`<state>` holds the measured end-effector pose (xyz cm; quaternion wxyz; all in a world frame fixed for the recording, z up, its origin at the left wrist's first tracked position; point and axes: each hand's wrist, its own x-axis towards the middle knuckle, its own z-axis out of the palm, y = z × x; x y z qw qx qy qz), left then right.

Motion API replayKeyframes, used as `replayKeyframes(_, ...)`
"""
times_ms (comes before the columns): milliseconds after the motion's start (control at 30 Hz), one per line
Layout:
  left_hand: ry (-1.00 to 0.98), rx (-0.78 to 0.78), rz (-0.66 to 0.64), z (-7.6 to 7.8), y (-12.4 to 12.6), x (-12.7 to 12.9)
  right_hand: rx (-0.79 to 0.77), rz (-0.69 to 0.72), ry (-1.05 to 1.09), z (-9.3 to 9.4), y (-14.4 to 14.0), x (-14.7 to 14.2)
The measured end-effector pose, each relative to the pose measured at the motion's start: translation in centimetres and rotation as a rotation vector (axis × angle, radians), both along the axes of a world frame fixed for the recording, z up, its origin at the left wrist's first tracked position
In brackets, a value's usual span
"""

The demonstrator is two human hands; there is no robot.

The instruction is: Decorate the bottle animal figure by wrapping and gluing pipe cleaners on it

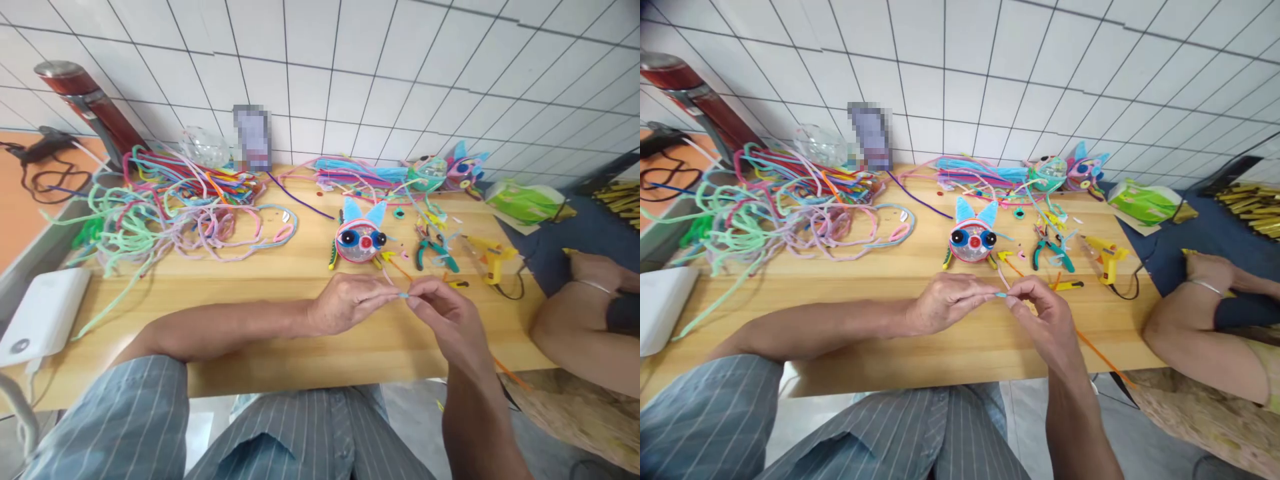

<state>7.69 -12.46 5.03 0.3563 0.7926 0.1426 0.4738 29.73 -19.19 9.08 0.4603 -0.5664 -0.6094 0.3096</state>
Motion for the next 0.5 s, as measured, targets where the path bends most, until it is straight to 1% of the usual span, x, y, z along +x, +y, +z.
replayKeyframes(133, 0.015, 0.066, 0.086, 1.4, 1.8, -0.5, 0.062, 0.034, -0.045, 1.7, 1.7, -0.8)
replayKeyframes(267, 0.012, 0.105, 0.126, 1.8, 3.2, -0.7, 0.117, 0.047, -0.095, 2.3, 3.2, -1.4)
replayKeyframes(333, 0.011, 0.130, 0.145, 2.1, 3.8, -0.9, 0.112, 0.041, -0.135, 2.5, 4.0, -1.3)
replayKeyframes(433, -0.016, 0.084, 0.174, 2.7, 5.0, -1.5, 0.085, 0.003, -0.206, 3.3, 5.8, -1.1)
replayKeyframes(500, -0.071, 0.004, 0.240, 2.9, 6.2, -2.0, 0.106, -0.023, -0.278, 3.9, 7.5, -1.0)
